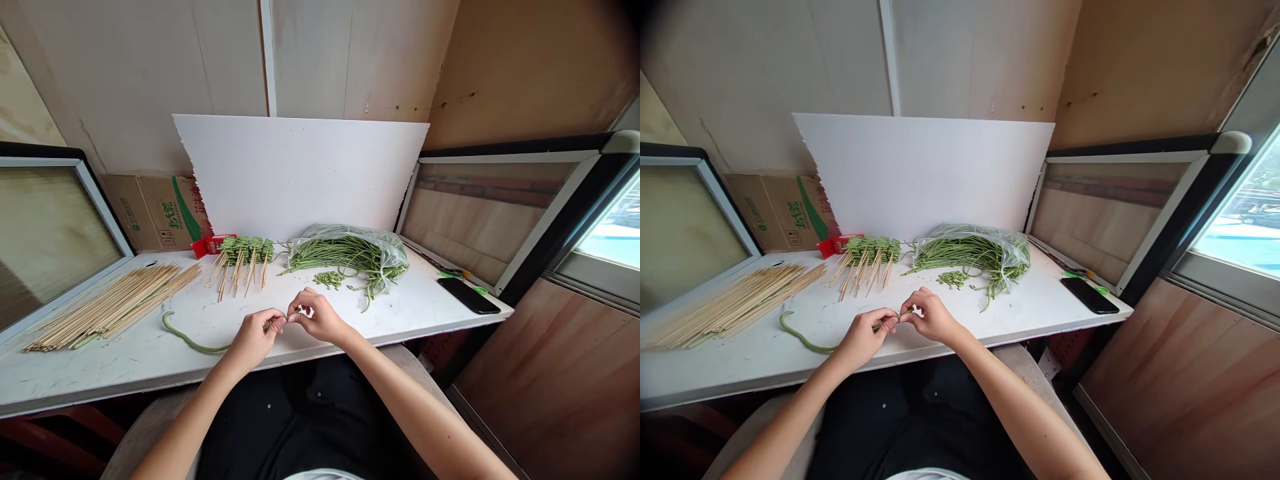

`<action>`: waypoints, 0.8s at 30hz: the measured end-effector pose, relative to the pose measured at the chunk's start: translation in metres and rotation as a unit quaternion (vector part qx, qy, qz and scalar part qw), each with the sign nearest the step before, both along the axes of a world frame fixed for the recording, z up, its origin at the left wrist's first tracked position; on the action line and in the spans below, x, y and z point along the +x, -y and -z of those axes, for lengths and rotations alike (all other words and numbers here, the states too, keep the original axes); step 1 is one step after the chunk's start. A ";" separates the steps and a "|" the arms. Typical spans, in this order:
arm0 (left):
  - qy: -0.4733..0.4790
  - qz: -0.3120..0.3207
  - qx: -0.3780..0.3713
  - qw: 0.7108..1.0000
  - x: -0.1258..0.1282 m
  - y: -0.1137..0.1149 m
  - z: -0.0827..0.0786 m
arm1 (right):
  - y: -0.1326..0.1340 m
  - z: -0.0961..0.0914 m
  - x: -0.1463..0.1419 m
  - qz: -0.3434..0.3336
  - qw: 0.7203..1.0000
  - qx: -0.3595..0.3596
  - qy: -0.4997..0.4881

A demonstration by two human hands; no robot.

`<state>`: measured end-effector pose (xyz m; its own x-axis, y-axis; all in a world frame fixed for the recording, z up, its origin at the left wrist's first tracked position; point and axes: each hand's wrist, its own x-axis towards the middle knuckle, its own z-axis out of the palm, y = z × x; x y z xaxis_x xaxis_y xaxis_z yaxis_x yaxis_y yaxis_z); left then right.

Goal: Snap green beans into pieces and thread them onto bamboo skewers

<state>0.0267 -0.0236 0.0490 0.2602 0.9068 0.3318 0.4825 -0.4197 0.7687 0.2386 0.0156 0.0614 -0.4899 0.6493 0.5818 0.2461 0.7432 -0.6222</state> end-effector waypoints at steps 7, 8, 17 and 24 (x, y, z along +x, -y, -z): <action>-0.041 0.013 0.020 0.999 0.004 0.002 0.001 | -0.007 0.016 -0.002 -0.034 0.996 -0.063 -0.051; -0.043 0.014 0.032 0.998 0.004 0.002 0.002 | -0.009 0.019 -0.002 -0.048 0.994 -0.081 -0.061; -0.016 0.024 0.025 0.999 0.008 0.002 0.007 | -0.020 0.037 -0.002 -0.174 0.932 -0.280 -0.150; 0.004 0.086 0.012 0.996 0.013 0.007 0.000 | -0.020 0.035 0.004 -0.269 0.888 -0.351 -0.127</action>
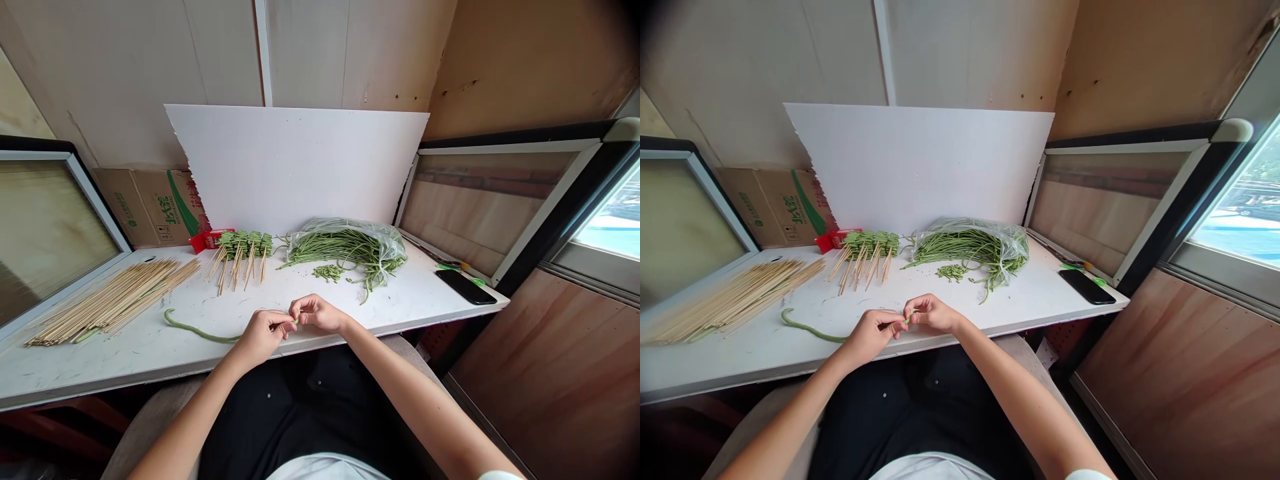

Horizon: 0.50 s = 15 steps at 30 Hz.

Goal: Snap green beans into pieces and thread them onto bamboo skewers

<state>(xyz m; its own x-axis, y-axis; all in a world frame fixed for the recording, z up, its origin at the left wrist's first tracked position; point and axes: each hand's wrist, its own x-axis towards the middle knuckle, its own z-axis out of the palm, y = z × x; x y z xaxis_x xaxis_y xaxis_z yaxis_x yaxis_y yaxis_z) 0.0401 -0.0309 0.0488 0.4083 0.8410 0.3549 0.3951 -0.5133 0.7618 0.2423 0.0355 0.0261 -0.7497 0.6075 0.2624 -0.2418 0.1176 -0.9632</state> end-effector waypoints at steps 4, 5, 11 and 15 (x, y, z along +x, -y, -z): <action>0.001 -0.006 0.012 1.000 0.001 -0.001 0.001 | -0.003 0.002 0.004 0.011 1.000 0.007 0.008; 0.000 -0.019 0.023 1.000 0.000 -0.002 0.003 | -0.004 0.000 0.005 0.034 0.999 0.029 0.016; -0.014 -0.129 0.124 0.984 -0.003 -0.010 0.012 | 0.000 -0.024 0.012 0.201 0.933 0.265 0.135; -0.005 -0.161 0.154 0.975 -0.003 -0.010 0.013 | 0.006 -0.032 0.008 0.238 0.893 0.349 0.155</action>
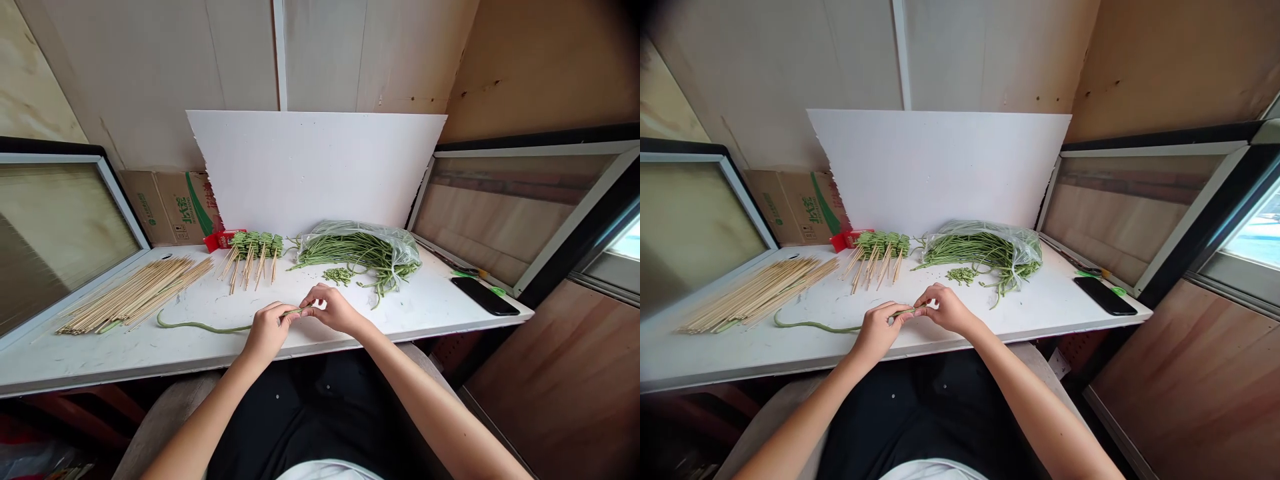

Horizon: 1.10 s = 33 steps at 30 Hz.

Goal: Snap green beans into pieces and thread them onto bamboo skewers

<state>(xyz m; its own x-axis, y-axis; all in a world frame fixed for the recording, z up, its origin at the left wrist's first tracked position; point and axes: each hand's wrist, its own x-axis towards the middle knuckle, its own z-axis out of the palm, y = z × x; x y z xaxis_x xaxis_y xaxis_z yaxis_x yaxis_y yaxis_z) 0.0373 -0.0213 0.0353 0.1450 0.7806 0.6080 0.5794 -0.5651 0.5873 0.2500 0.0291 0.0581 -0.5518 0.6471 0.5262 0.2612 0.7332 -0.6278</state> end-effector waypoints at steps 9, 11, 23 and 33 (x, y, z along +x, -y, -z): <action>0.011 -0.005 0.001 1.000 -0.004 -0.003 0.001 | 0.004 0.007 -0.007 0.024 0.999 0.012 -0.036; 0.013 -0.003 -0.005 1.000 -0.004 -0.004 0.003 | 0.005 0.007 -0.007 0.013 1.000 -0.004 -0.028; 0.023 0.020 -0.017 0.999 -0.001 -0.003 0.002 | 0.004 0.005 -0.009 0.013 0.999 -0.007 -0.034; 0.075 0.029 -0.041 0.996 0.003 -0.002 0.000 | 0.003 0.024 -0.020 -0.028 0.980 -0.144 -0.137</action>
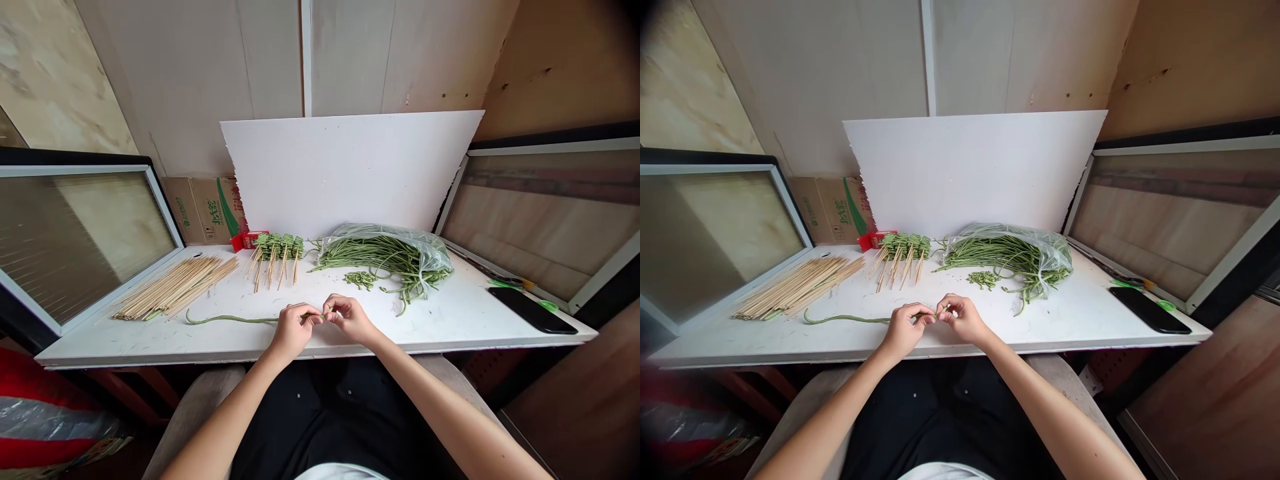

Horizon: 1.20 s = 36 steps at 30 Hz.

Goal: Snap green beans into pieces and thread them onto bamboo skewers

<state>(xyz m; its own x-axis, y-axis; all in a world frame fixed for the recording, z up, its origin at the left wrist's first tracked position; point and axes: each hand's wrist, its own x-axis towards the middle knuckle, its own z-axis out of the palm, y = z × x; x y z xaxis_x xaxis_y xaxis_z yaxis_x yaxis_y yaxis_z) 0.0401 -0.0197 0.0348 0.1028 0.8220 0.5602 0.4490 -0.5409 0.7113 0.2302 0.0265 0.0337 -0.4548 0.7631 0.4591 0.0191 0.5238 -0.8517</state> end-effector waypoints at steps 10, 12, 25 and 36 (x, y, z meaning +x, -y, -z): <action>0.053 0.080 -0.026 0.995 -0.002 -0.007 0.010 | -0.008 0.009 0.005 -0.116 0.988 -0.098 -0.034; 0.054 0.093 -0.033 0.994 -0.004 -0.008 0.011 | -0.009 0.006 0.009 -0.125 0.987 -0.096 -0.030; -0.044 0.061 -0.006 0.997 -0.020 -0.015 0.015 | -0.029 0.010 0.034 0.127 0.961 0.103 0.222; -0.013 -0.004 0.014 1.000 -0.022 -0.022 0.025 | -0.019 -0.011 0.032 0.104 0.972 0.108 0.180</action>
